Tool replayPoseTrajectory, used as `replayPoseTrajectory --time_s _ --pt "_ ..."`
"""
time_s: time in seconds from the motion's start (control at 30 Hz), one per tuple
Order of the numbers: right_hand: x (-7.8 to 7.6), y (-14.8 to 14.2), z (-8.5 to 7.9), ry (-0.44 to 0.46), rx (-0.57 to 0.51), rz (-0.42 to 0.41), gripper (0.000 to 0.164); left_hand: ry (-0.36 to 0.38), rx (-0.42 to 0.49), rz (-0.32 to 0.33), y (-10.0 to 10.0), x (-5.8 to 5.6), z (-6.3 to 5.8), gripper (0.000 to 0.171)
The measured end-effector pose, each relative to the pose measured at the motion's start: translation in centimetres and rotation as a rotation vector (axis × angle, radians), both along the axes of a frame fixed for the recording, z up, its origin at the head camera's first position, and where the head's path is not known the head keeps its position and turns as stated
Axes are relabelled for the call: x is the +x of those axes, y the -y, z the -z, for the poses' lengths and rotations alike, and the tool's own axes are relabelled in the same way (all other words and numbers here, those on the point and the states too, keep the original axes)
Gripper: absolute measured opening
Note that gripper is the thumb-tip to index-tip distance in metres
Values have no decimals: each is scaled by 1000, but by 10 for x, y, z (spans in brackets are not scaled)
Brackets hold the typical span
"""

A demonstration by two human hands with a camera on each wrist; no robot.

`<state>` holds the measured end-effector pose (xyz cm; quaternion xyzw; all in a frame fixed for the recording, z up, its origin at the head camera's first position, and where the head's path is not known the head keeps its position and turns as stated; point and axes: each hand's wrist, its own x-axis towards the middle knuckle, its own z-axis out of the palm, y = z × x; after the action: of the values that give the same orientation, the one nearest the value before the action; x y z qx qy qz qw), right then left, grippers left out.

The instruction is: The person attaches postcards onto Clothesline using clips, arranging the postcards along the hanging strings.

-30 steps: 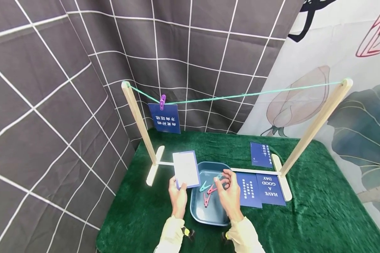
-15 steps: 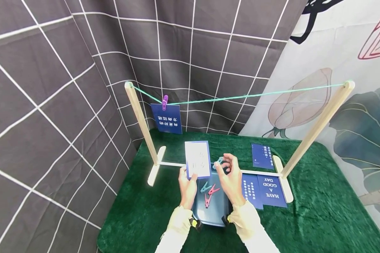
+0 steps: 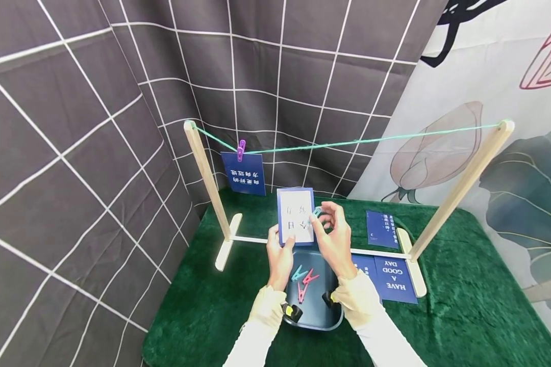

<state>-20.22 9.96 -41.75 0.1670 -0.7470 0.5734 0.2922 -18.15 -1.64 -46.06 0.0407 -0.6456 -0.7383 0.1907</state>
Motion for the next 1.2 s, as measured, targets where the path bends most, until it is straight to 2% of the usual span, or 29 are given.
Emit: replayPoseTrajectory --time_s 0.23,0.53,0.83,1.03,1.2 --pt "-24 -4 5 -11 2 -6 39 -89 -6 34 -1 -9 -9 33" --pt "-39 -4 -13 -64 14 -34 38 -144 -6 38 3 -20 -16 34" --pt "-27 5 -58 -204 -5 -85 33 -160 -34 44 3 -26 -24 33" --pt "-30 7 -70 -228 11 -85 32 -187 -32 86 5 -32 -26 34" --pt "-34 7 -76 -247 21 -76 32 -231 -23 93 7 -36 -27 34"
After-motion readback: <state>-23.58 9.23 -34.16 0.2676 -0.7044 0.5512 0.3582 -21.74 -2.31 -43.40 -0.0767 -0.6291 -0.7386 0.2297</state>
